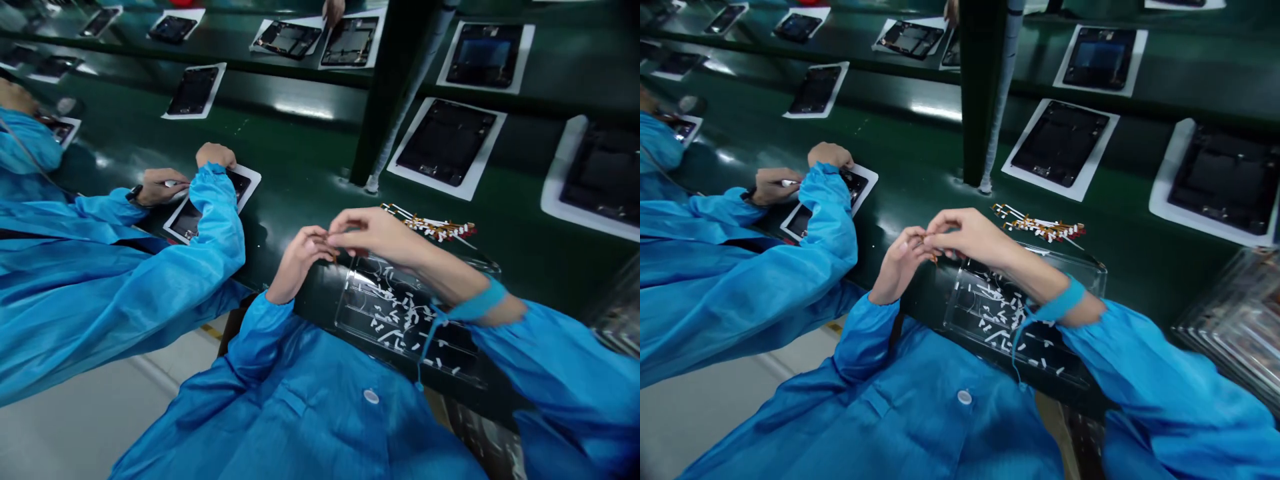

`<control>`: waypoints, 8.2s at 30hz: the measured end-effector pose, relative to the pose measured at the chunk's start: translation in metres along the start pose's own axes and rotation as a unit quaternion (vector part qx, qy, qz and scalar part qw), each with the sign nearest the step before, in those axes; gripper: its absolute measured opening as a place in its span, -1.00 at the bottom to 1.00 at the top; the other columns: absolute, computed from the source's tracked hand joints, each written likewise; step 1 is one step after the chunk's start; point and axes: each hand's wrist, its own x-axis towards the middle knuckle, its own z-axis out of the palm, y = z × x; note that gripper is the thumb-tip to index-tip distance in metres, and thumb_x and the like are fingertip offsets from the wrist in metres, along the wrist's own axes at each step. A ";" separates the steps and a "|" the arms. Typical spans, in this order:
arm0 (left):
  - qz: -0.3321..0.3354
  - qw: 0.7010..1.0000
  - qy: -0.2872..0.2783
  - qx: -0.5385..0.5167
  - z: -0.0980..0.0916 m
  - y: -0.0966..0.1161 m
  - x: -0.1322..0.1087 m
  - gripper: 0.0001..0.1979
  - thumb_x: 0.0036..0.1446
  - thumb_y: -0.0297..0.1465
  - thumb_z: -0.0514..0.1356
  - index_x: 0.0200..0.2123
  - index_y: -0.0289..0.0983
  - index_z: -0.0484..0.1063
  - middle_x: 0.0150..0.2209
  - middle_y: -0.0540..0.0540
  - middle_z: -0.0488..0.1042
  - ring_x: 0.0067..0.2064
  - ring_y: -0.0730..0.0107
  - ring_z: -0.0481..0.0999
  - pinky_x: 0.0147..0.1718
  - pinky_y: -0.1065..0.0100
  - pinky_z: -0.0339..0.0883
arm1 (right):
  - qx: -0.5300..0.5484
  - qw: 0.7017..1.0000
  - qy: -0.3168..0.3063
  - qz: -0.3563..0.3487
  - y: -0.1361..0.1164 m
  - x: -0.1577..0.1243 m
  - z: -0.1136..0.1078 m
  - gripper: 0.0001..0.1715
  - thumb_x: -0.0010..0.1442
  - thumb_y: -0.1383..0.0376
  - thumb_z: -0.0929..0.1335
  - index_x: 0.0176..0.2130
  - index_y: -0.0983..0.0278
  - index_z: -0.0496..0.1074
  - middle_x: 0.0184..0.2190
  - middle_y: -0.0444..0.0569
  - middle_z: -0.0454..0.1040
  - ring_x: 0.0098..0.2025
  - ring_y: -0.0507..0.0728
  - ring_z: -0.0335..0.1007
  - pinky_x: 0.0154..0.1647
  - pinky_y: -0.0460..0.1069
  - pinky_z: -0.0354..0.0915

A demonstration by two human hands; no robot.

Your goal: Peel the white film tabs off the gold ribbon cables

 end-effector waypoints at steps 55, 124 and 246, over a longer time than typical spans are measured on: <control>0.136 0.974 -0.034 0.175 0.117 -0.030 0.008 -0.79 0.23 -0.36 0.34 -0.07 -0.28 0.59 -0.22 -0.09 0.61 -0.33 0.51 0.57 -0.30 0.45 0.51 | -0.185 0.900 0.393 -0.045 0.077 -0.146 -0.065 -0.79 0.23 0.11 0.47 -0.22 0.19 0.59 -0.21 -0.05 0.57 -0.32 0.05 0.50 -0.34 -0.05 0.40; 0.199 0.904 -0.024 0.377 0.124 -0.034 0.011 -0.83 0.23 -0.49 0.19 -0.16 -0.25 0.57 -0.21 -0.06 0.58 -0.29 0.48 0.56 -0.36 0.45 0.46 | -0.023 0.935 0.354 0.014 0.114 -0.150 -0.035 -0.71 0.21 0.01 0.47 -0.27 0.17 0.58 -0.42 -0.10 0.56 -0.36 0.09 0.49 -0.29 -0.02 0.42; 0.000 0.973 -0.135 0.188 0.134 -0.026 0.012 -0.67 0.33 -0.22 0.22 -0.39 -0.29 0.62 -0.39 -0.05 0.57 -0.29 0.43 0.51 -0.22 0.36 0.39 | -0.476 0.772 0.360 -0.217 0.105 -0.153 -0.025 -0.70 0.31 0.36 0.39 0.04 0.26 0.46 -0.11 0.02 0.62 -0.25 0.12 0.57 -0.26 0.02 0.38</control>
